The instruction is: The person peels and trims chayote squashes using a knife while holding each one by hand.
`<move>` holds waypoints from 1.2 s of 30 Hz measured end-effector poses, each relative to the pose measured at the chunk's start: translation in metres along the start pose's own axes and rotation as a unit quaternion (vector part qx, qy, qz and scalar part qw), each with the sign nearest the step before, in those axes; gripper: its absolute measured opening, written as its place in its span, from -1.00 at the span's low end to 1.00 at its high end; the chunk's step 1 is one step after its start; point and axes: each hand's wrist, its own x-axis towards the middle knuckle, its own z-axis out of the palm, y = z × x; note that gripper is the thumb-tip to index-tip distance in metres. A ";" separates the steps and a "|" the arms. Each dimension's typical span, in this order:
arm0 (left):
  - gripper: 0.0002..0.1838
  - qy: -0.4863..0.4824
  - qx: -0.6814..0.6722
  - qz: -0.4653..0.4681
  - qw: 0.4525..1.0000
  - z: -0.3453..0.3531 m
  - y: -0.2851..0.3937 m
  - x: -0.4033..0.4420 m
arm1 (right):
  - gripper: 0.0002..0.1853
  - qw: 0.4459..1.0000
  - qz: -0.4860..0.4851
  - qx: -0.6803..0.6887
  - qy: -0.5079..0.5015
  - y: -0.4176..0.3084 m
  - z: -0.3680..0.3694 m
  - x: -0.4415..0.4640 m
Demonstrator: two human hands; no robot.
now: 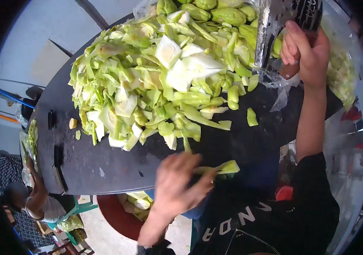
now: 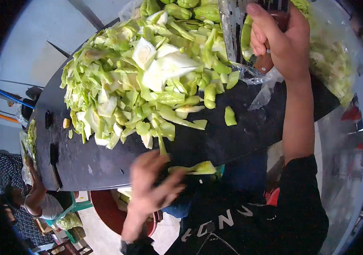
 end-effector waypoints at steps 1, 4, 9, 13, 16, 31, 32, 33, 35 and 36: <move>-0.60 -0.049 0.011 0.035 0.998 0.016 0.007 0.012 | -0.84 1.000 0.003 0.001 0.001 0.001 -0.002 -0.001; -0.57 -0.092 0.025 0.148 0.984 0.041 -0.003 0.028 | -0.80 1.000 0.000 0.010 0.018 0.003 -0.006 0.002; -0.58 -0.066 0.130 0.024 0.989 0.024 -0.050 0.050 | -0.74 0.999 0.029 -0.003 0.033 0.000 -0.015 -0.002; -0.48 -0.045 0.218 0.040 0.974 0.028 -0.044 0.078 | -0.78 0.999 0.033 0.012 0.036 0.000 -0.015 -0.005; -0.42 -0.094 0.217 0.108 0.966 0.050 -0.040 0.109 | -0.79 0.998 0.034 -0.002 0.044 -0.002 -0.011 -0.009; -0.48 -0.025 0.371 -0.011 0.928 -0.012 -0.162 0.135 | -0.82 0.998 0.048 -0.007 0.036 0.010 -0.017 -0.007; -0.48 -0.034 0.377 -0.035 0.925 -0.034 -0.176 0.126 | -0.82 0.998 0.044 0.002 0.033 0.010 -0.014 -0.007; -0.45 -0.026 0.383 -0.050 0.922 -0.046 -0.181 0.122 | -0.83 0.999 0.041 -0.006 0.029 0.010 -0.014 -0.008; -0.43 -0.018 0.389 -0.066 0.919 -0.061 -0.190 0.114 | -0.83 0.999 0.038 -0.015 0.024 0.009 -0.013 -0.009; -0.40 -0.007 0.367 -0.070 0.928 -0.067 -0.196 0.111 | -0.84 0.999 0.037 -0.025 0.017 0.009 -0.013 -0.009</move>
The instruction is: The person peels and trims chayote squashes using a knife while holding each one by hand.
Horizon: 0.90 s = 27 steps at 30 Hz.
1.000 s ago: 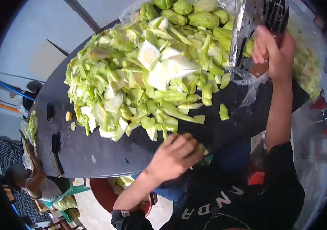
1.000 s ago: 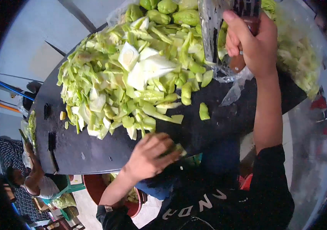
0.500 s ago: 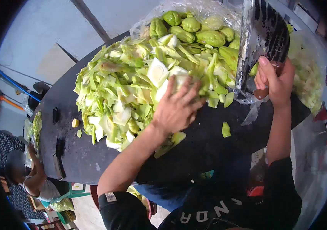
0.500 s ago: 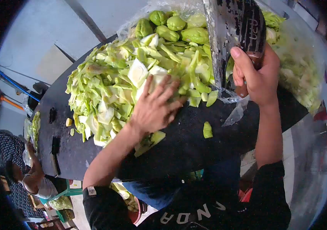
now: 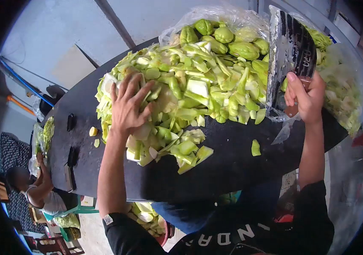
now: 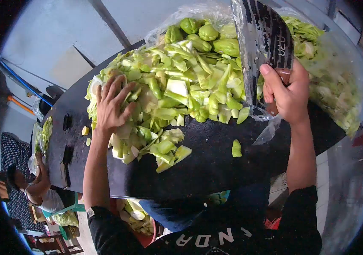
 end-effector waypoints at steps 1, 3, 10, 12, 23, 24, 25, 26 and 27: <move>-0.37 0.007 -0.025 -0.007 1.000 0.001 -0.009 -0.002 | -0.85 1.000 -0.001 -0.011 -0.007 0.000 0.001 -0.001; -0.34 0.014 -0.053 -0.034 0.998 0.002 -0.025 -0.003 | -0.86 1.000 0.005 -0.006 0.000 -0.002 0.004 -0.001; -0.21 0.021 -0.074 -0.149 0.986 -0.002 -0.034 0.016 | -0.83 0.999 0.001 0.018 0.046 0.001 -0.015 0.009; -0.27 0.085 -0.065 -0.128 0.986 -0.012 -0.003 0.040 | -0.82 0.997 -0.005 0.039 0.059 0.001 -0.019 0.010; -0.46 -0.013 -0.270 0.105 0.957 0.073 0.174 0.235 | -0.83 0.979 -0.076 -0.067 0.175 0.010 -0.023 0.012; -0.41 -0.043 -0.300 0.102 0.947 0.076 0.185 0.244 | -0.83 0.979 -0.074 -0.071 0.177 0.012 -0.025 0.012; -0.41 -0.043 -0.303 0.105 0.946 0.080 0.195 0.248 | -0.83 0.975 -0.092 -0.075 0.190 0.013 -0.029 0.013; -0.38 -0.027 -0.264 0.139 0.954 0.077 0.204 0.250 | -0.84 0.970 -0.110 -0.078 0.202 0.015 -0.033 0.015; -0.36 -0.011 -0.224 0.173 0.959 0.074 0.211 0.252 | -0.84 0.969 -0.110 -0.081 0.204 0.017 -0.039 0.017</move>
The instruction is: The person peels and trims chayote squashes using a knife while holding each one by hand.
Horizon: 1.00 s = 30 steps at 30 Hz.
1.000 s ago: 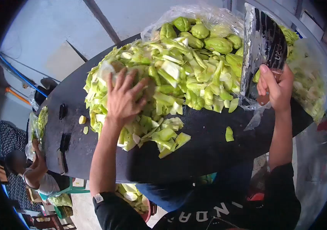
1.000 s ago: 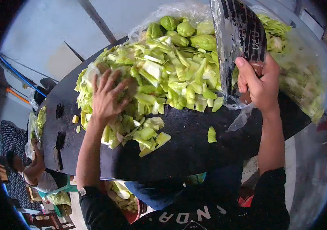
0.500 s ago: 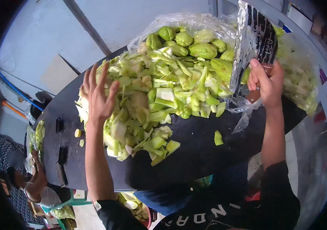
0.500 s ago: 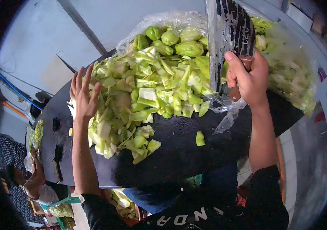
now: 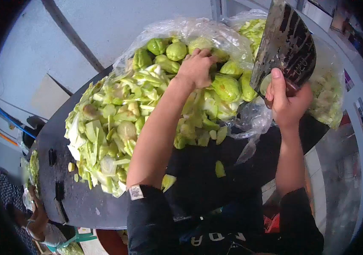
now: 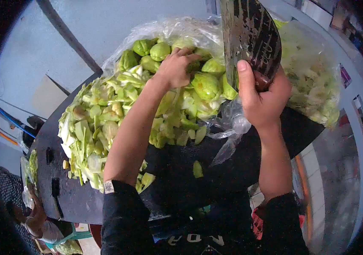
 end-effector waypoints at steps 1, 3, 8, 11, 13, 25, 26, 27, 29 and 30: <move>-0.36 -0.001 -0.001 0.004 1.000 0.000 0.005 0.002 | -0.83 0.999 -0.033 -0.033 0.007 0.004 -0.004 0.003; -0.31 -0.060 -0.205 0.132 0.968 -0.010 0.019 0.001 | -0.83 0.995 -0.059 -0.070 0.026 0.005 -0.008 0.004; -0.07 -0.068 -0.092 0.069 0.991 -0.013 0.054 -0.031 | -0.78 0.993 -0.073 -0.088 0.009 -0.002 -0.006 0.001; -0.09 -0.088 -0.051 0.023 0.995 -0.021 0.060 -0.031 | -0.77 0.997 -0.046 -0.052 -0.016 -0.006 0.001 -0.002; -0.09 -0.082 -0.056 0.010 0.995 -0.019 0.059 -0.031 | -0.87 0.998 -0.021 -0.067 -0.010 -0.005 0.003 -0.009; -0.24 0.146 -0.633 -0.242 0.721 -0.076 0.045 -0.162 | -0.57 0.841 -0.415 -0.293 -0.189 -0.031 0.027 -0.048; -0.21 0.168 -0.665 -0.249 0.683 -0.073 0.046 -0.178 | -0.58 0.830 -0.447 -0.269 -0.199 -0.039 0.035 -0.056; -0.17 0.198 -0.709 -0.254 0.627 -0.072 0.051 -0.195 | -0.59 0.817 -0.478 -0.245 -0.209 -0.046 0.044 -0.063; -0.05 0.233 -0.726 -0.218 0.609 -0.065 0.054 -0.225 | -0.61 0.785 -0.508 -0.238 -0.263 -0.050 0.056 -0.075; -0.04 0.229 -0.707 -0.218 0.633 -0.062 0.049 -0.236 | -0.62 0.774 -0.497 -0.246 -0.304 -0.057 0.062 -0.079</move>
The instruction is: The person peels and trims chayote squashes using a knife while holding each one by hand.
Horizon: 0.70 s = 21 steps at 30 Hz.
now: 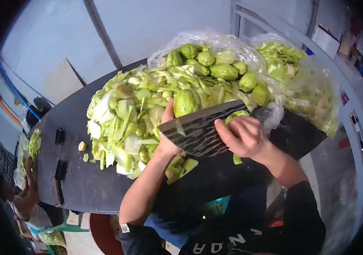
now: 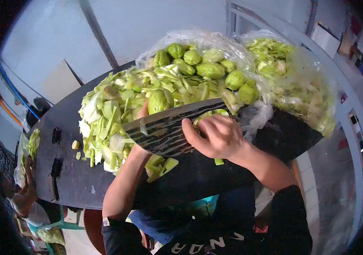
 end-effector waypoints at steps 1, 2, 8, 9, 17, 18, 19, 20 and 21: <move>-0.04 -0.003 0.029 0.007 1.000 -0.010 -0.001 -0.005 | -0.61 0.999 -0.020 -0.011 0.040 -0.004 0.010 0.007; -0.04 0.001 0.024 0.015 1.000 -0.016 -0.002 -0.008 | -0.61 0.999 -0.021 -0.005 0.030 -0.007 0.016 0.011; -0.07 0.006 -0.015 0.079 0.997 -0.029 0.013 -0.021 | -0.63 0.998 -0.064 0.021 0.005 -0.015 0.028 0.045; -0.07 0.010 -0.017 0.081 0.997 -0.030 0.019 -0.022 | -0.63 0.997 -0.072 0.021 0.010 -0.016 0.031 0.048; -0.42 0.067 -0.001 0.024 0.997 -0.012 0.061 -0.023 | -0.72 0.983 0.168 0.041 -0.065 0.038 0.073 0.028; -0.42 0.059 -0.003 0.015 0.998 -0.012 0.062 -0.023 | -0.70 0.961 0.250 0.041 -0.108 0.046 0.074 0.028; -0.41 0.056 -0.009 0.001 0.998 -0.011 0.060 -0.024 | -0.70 0.962 0.246 0.041 -0.107 0.051 0.076 0.025; -0.38 0.083 0.011 0.000 0.996 -0.013 0.057 -0.022 | -0.72 0.971 0.220 0.041 -0.086 0.050 0.071 0.024; -0.32 0.082 -0.032 -0.004 0.996 -0.016 0.056 -0.016 | -0.73 0.976 0.202 0.043 -0.066 0.046 0.066 0.020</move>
